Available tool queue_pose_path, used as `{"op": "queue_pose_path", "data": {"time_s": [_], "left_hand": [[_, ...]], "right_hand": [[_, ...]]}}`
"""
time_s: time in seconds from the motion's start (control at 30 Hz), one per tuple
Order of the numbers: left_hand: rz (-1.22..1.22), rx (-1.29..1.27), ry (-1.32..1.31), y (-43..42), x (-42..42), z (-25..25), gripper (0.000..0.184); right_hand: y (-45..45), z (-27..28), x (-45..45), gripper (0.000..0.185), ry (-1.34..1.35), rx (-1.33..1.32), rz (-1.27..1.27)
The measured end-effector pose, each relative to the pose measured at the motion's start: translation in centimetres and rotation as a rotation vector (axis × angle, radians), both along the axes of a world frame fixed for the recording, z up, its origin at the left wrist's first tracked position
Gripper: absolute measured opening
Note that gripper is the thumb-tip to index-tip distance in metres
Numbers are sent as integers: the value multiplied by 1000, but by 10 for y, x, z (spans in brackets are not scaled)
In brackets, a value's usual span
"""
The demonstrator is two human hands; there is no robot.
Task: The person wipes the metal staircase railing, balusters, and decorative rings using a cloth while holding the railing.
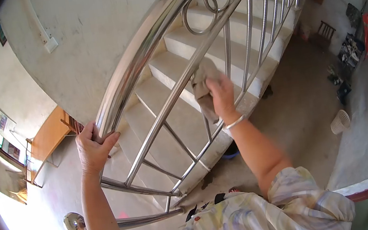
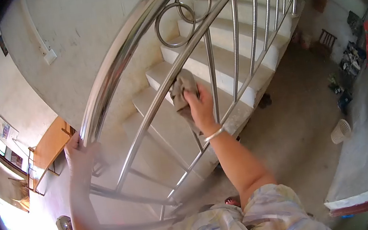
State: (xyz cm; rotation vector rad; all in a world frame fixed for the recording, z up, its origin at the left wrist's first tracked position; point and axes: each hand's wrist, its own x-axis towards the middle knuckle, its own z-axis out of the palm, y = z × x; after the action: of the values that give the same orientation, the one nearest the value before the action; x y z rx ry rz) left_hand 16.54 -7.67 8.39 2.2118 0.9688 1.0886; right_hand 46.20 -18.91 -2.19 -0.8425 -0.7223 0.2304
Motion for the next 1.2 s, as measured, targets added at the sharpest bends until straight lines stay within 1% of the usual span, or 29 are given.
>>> {"op": "queue_pose_path", "data": {"time_s": [0.03,0.1,0.17,0.2,0.27,0.3,0.37,0.4,0.43,0.5,0.57,0.6,0.67,0.7,0.77,0.83,0.9,0.93,1.0,1.03,1.1,1.17,1.2], "left_hand": [[-10,48,13,4,0,-3,34],[3,50,-20,6,-1,-7,33],[64,110,75,9,-3,-7,33],[57,120,68,7,-2,-4,33],[58,60,49,2,0,-2,34],[51,65,44,1,0,-2,34],[58,78,36,2,0,-3,36],[57,79,34,3,0,-3,36],[34,117,36,3,-1,-3,37],[9,150,42,3,-3,-4,37],[12,171,52,4,-3,-4,37],[11,172,50,4,-3,-4,37],[7,160,27,3,-2,-4,37],[4,162,24,4,-2,-5,37],[34,149,57,6,-3,-8,37],[27,136,47,5,-2,-8,35],[18,128,36,6,-1,-8,34],[7,133,28,7,-2,-9,32],[-6,142,24,8,-5,-11,31],[-8,121,25,9,-6,-11,29],[-10,102,25,8,-5,-9,28],[-1,113,27,2,-2,-7,27],[3,112,31,4,-6,-11,27]], "right_hand": [[2,-18,-1,19,-51,-67,-129],[0,-53,-9,17,160,-122,-74],[-11,-101,2,18,315,-485,53],[-20,-104,2,18,310,-475,45],[-32,-106,7,16,292,-678,159],[-34,-100,11,16,290,-672,151],[-29,-87,24,13,191,-433,-33],[-30,-56,27,12,218,-304,-102],[-34,-12,26,11,246,-178,-170],[-35,57,30,12,79,114,-265],[-23,94,57,18,-145,184,-323],[-12,103,68,18,-147,185,-325],[9,108,81,26,-258,167,-548],[9,107,74,26,-260,169,-551],[1,92,46,22,-105,88,-314],[-3,69,18,22,178,223,78],[-6,41,7,24,136,228,275],[-7,32,7,24,136,234,273],[-13,21,12,27,54,155,453],[-21,28,14,27,57,161,451],[-37,53,21,35,-15,197,156],[-36,91,31,39,-66,393,86],[-33,99,39,44,-158,327,28]]}}
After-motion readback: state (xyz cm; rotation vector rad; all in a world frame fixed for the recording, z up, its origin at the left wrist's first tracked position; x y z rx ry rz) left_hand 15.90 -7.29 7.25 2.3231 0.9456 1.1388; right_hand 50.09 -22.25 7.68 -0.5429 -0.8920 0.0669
